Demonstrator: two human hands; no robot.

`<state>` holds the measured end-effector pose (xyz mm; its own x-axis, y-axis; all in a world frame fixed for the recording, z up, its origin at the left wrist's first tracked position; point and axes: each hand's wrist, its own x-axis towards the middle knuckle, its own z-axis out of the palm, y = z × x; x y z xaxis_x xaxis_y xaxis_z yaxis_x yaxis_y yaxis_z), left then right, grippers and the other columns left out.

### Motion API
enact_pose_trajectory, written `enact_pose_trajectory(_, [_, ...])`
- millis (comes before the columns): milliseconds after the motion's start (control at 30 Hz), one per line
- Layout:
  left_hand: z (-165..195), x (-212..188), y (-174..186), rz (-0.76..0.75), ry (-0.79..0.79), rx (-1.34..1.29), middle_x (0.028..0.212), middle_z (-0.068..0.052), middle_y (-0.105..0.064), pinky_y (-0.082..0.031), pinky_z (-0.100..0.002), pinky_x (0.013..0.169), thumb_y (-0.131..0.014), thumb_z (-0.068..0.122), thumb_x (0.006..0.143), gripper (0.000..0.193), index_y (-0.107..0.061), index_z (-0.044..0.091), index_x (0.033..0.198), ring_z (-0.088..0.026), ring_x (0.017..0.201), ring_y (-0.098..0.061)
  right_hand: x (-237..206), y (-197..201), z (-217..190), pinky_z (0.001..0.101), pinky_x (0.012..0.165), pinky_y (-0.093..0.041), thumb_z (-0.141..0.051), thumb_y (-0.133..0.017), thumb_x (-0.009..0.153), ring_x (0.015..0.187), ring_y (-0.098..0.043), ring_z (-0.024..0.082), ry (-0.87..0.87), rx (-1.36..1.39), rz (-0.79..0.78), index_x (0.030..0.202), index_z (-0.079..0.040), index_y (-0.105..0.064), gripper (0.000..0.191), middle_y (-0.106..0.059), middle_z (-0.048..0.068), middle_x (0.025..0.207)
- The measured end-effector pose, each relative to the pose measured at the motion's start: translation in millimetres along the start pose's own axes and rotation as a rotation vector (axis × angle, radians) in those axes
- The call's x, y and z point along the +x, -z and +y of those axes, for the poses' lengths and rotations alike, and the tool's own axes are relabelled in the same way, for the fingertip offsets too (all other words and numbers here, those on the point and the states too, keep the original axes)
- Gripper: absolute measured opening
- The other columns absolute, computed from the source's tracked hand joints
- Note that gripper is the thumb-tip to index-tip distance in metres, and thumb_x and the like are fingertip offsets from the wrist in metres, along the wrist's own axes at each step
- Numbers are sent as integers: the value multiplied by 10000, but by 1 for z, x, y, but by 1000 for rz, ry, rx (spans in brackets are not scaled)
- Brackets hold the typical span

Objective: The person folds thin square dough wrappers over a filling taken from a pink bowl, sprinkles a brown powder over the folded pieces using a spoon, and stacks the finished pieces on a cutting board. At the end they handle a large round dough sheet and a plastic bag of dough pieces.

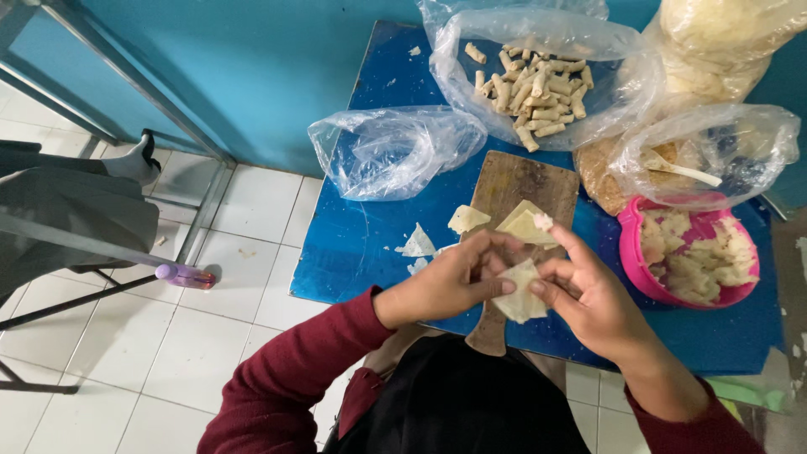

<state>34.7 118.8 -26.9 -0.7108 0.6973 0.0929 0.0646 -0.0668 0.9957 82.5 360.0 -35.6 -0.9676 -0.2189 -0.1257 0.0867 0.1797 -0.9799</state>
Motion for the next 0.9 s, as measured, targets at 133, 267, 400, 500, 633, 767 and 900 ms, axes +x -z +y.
enact_pose_trajectory(133, [-6, 7, -10, 110, -12, 199, 868, -44, -697, -530, -291, 641, -720, 94, 927, 460, -560, 22, 1353, -127, 723, -664, -3, 5, 4, 257, 716, -558, -19, -702, 870, 810, -677, 99, 19, -241, 142, 1572, -46, -302, 808, -743, 86, 918])
enact_pose_trajectory(267, [-7, 24, -17, 234, -73, 239, 817, -65, -696, -543, -299, 628, -689, 66, 946, 404, -563, 39, 1330, -155, 690, -692, 8, 17, 1, 245, 691, -556, -40, -718, 892, 808, -680, 84, 178, -389, 296, 1542, -25, -355, 744, -739, 72, 971])
enact_pose_trajectory(400, [-13, 58, -12, 315, -92, 268, 818, -78, -690, -561, -316, 627, -667, 81, 958, 372, -573, 65, 1319, -171, 706, -738, 49, 32, 2, 238, 723, -531, -28, -688, 956, 846, -650, 72, 273, -285, 308, 1534, -6, -407, 642, -713, 72, 993])
enact_pose_trajectory(500, [-24, 72, -7, 362, -93, 313, 823, -100, -678, -581, -343, 630, -686, 86, 936, 367, -569, 60, 1284, -222, 710, -746, 67, 36, 8, 246, 697, -516, -35, -712, 944, 826, -620, 75, 151, -264, 273, 1518, -36, -455, 629, -672, 72, 953])
enact_pose_trajectory(633, [-39, 72, -3, 300, -71, 368, 794, -125, -713, -582, -388, 649, -683, 100, 909, 426, -509, 53, 1295, -286, 715, -754, 62, 33, 14, 260, 669, -535, -53, -732, 895, 788, -653, 81, 46, -363, 278, 1472, -87, -495, 624, -682, 51, 894])
enact_pose_trajectory(767, [-44, 68, -5, 291, -45, 490, 735, -166, -708, -563, -447, 648, -682, 116, 899, 437, -490, 47, 1285, -358, 711, -736, 57, 28, 10, 271, 669, -551, -61, -757, 866, 766, -688, 93, 55, -426, 269, 1454, -88, -499, 643, -715, 54, 866])
enact_pose_trajectory(900, [-38, 64, -8, 343, -88, 620, 715, -201, -688, -553, -495, 619, -674, 143, 911, 410, -494, 43, 1266, -419, 696, -703, 53, 19, 4, 286, 652, -566, -63, -793, 834, 715, -720, 133, 87, -532, 311, 1401, -70, -534, 624, -728, 88, 836])
